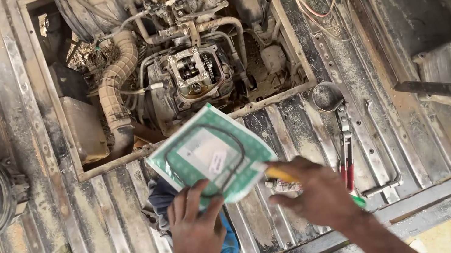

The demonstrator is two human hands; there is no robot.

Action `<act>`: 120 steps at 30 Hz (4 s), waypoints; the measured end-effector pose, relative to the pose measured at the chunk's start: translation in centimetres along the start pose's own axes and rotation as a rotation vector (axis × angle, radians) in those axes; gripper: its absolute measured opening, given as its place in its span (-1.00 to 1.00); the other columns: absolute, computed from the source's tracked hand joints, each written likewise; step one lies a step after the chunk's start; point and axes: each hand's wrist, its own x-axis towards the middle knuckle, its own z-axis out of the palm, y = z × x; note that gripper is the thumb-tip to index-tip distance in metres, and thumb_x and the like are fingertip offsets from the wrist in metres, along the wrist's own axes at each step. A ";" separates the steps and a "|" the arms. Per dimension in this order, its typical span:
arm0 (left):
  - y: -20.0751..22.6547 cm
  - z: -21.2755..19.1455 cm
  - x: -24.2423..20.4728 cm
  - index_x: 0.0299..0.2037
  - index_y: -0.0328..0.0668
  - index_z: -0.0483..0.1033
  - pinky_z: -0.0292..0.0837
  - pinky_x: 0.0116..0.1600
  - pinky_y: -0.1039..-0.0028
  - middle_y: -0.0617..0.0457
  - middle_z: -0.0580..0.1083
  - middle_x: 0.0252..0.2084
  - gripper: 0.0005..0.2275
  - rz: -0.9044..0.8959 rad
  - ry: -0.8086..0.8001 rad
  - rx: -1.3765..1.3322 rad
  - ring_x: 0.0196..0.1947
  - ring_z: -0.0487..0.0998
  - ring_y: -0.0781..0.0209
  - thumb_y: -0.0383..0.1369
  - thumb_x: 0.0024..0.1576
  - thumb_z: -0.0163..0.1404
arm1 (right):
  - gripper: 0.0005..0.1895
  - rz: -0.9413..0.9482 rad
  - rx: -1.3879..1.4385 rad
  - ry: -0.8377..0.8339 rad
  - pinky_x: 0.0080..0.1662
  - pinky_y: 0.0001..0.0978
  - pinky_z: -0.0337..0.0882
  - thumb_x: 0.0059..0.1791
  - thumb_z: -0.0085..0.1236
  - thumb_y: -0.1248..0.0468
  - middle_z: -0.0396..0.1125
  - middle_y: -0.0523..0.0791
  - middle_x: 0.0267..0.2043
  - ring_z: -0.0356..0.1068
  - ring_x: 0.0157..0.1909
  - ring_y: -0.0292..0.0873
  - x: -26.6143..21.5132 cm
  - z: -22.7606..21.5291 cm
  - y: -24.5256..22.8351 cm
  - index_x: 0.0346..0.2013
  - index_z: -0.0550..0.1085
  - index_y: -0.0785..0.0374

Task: The recorder is seen servicing the engine of a vehicle, specifically cleaning and inspecting the engine head cover and gasket area.

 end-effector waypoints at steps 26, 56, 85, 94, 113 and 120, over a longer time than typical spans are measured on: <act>3.1 0.0 -1.1 0.01 -0.25 0.57 0.40 -0.18 0.35 0.00 0.60 -0.17 -0.69 -1.158 0.024 -1.120 -0.26 0.49 0.24 -0.23 0.16 0.11 | -0.62 -0.068 -0.273 -0.189 -0.29 0.11 0.47 0.12 -0.20 -0.03 0.44 0.04 -0.55 0.49 -0.46 0.15 -4.0 2.8 -4.5 -0.22 0.51 0.10; 4.2 -2.4 1.2 0.04 -0.35 0.51 0.43 0.04 0.40 -0.01 0.57 -0.03 -0.63 -1.023 0.281 -1.476 -0.07 0.55 0.24 -0.55 0.00 0.23 | -0.54 -0.011 -0.281 0.293 -0.26 -0.16 0.63 -0.08 0.24 0.01 0.47 0.08 -0.01 0.56 -0.16 0.07 -3.7 -2.0 0.2 0.03 0.51 0.14; 3.1 -8.9 -1.2 -0.09 -0.54 0.69 0.37 -0.33 0.44 -0.26 0.64 -0.31 -0.70 -1.219 -0.003 -1.123 -0.44 0.55 0.23 -0.73 -0.01 0.03 | -0.72 -0.310 -0.266 0.284 -0.67 -0.39 0.32 -0.05 0.14 0.43 0.51 0.11 -0.30 0.36 -0.73 -0.24 1.1 -4.3 0.4 -0.05 0.59 0.31; 6.8 -11.2 -0.4 0.21 -0.28 0.51 0.30 -0.45 0.24 -0.19 0.63 -0.25 -0.55 -1.204 -0.248 -0.978 -0.60 0.42 -0.01 -0.26 0.14 0.22 | -0.67 0.264 -0.392 -0.241 -0.56 -0.37 0.35 0.14 0.04 0.07 0.56 0.02 -0.43 0.43 -0.61 -0.16 -2.2 -3.4 -5.3 0.21 0.46 -0.12; 7.9 -7.2 0.1 -0.26 -0.42 0.62 0.49 -0.39 0.38 -0.10 0.65 -0.37 -0.88 -1.107 0.061 -1.501 -0.49 0.58 0.22 -0.63 -0.01 0.19 | -0.82 -0.090 0.299 -0.068 -0.34 -0.41 0.58 -0.10 0.34 0.34 0.58 -0.13 -0.36 0.62 -0.29 -0.32 -4.5 0.2 -4.2 -0.30 0.48 0.23; 8.6 -7.8 1.3 -0.21 -0.34 0.59 0.50 -0.37 0.47 0.00 0.63 -0.39 -0.84 -1.092 0.152 -1.464 -0.48 0.58 0.36 -0.61 0.01 0.19 | -0.65 -0.206 0.083 -0.146 -0.22 -0.43 0.58 -0.13 0.09 0.56 0.44 -0.07 -0.11 0.53 -0.17 -0.18 -4.1 -0.8 -4.7 -0.17 0.60 0.14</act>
